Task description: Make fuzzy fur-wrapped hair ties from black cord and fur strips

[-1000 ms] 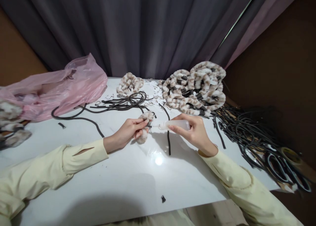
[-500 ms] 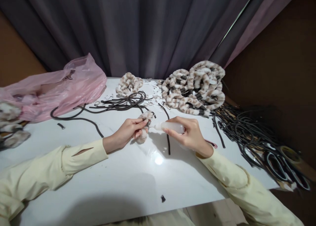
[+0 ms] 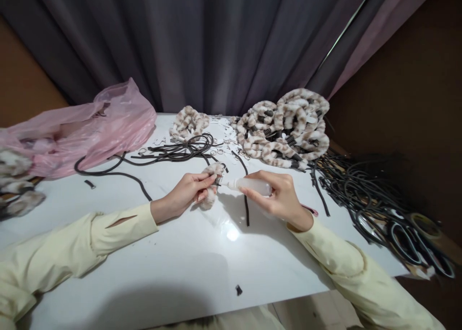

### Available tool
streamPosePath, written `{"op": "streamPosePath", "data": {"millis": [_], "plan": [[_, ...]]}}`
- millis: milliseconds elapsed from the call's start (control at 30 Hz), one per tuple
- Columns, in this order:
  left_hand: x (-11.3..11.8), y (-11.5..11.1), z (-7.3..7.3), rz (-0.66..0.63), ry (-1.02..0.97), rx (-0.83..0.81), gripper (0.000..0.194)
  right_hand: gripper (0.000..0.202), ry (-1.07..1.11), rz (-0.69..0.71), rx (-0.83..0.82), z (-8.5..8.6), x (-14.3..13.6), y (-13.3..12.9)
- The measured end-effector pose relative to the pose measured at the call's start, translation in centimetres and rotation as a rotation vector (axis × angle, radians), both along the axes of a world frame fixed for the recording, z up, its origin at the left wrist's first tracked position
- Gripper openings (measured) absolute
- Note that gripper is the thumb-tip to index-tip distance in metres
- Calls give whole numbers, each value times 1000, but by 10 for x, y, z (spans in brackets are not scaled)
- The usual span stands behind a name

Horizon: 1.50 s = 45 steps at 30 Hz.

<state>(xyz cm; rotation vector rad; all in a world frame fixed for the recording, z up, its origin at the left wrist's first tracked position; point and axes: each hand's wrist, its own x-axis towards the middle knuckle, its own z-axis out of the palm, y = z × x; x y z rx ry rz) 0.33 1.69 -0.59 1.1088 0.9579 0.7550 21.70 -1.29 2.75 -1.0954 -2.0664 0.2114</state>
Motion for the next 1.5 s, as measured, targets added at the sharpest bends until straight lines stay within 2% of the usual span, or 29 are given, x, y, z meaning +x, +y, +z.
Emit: {"op": "streamPosePath", "data": {"millis": [333, 1500], "plan": [[-1, 1, -2, -8, 9, 23, 34, 15, -1, 13, 42, -3, 0, 1], [0, 0, 0, -8, 6, 5, 32, 16, -5, 10, 15, -3, 1, 1]]}}
